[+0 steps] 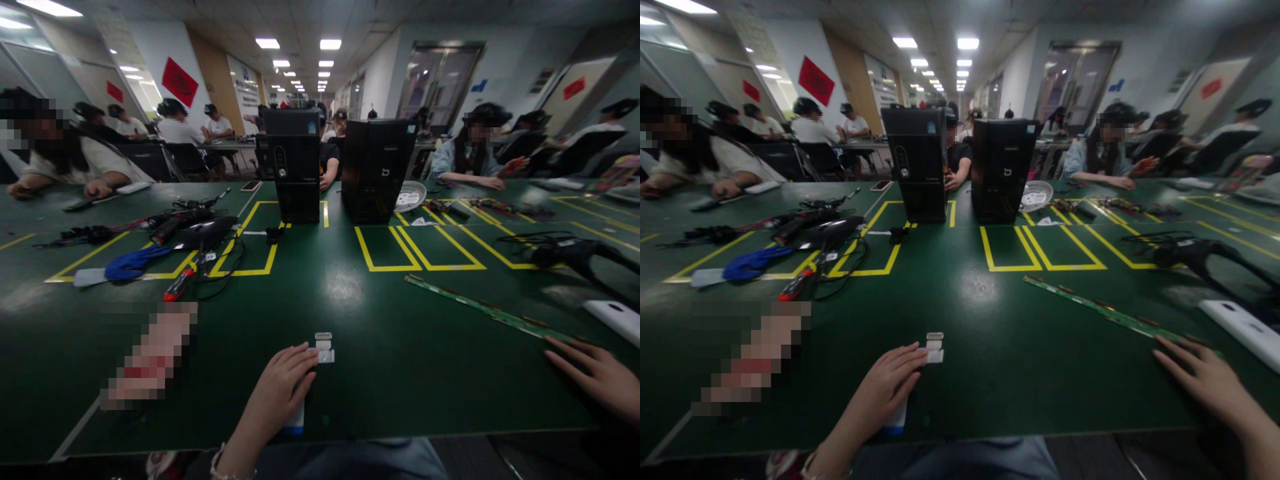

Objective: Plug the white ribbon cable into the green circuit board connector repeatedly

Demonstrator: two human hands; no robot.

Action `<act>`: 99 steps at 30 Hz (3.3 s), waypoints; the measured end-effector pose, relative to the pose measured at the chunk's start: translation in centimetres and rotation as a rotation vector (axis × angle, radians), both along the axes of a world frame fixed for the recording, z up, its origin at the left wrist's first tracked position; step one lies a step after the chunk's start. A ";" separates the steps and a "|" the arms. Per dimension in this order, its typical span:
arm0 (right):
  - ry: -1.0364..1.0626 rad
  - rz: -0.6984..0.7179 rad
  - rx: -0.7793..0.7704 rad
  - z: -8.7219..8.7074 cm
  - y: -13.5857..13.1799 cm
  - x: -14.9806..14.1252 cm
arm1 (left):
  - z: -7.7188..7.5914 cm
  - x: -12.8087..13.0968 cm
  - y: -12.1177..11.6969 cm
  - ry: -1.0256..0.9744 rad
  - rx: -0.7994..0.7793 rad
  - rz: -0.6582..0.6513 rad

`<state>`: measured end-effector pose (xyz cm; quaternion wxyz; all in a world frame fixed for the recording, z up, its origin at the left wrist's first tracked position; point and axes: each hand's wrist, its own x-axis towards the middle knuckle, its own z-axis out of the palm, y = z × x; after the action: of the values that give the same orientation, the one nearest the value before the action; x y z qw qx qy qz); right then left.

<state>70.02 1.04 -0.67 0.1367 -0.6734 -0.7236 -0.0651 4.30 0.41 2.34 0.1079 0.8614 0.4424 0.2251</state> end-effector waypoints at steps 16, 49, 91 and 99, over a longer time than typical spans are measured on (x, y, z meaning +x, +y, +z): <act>0.088 0.156 -0.173 1.7 4.7 -19.1 | 0.2 0.0 -0.1 0.001 -0.025 0.008; -0.123 0.192 -0.306 4.3 1.8 -38.4 | 0.1 0.0 0.0 0.022 -0.028 -0.008; 0.003 0.559 -0.102 3.4 6.4 -37.4 | 0.7 5.8 -0.3 0.121 0.044 0.035; 0.046 0.526 -0.061 2.9 7.1 -36.5 | 0.8 7.5 0.6 0.142 0.041 0.003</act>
<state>33.56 8.15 2.24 0.1450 -0.4672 -0.8722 0.0098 11.77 1.01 3.15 0.0582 0.8766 0.4454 0.1728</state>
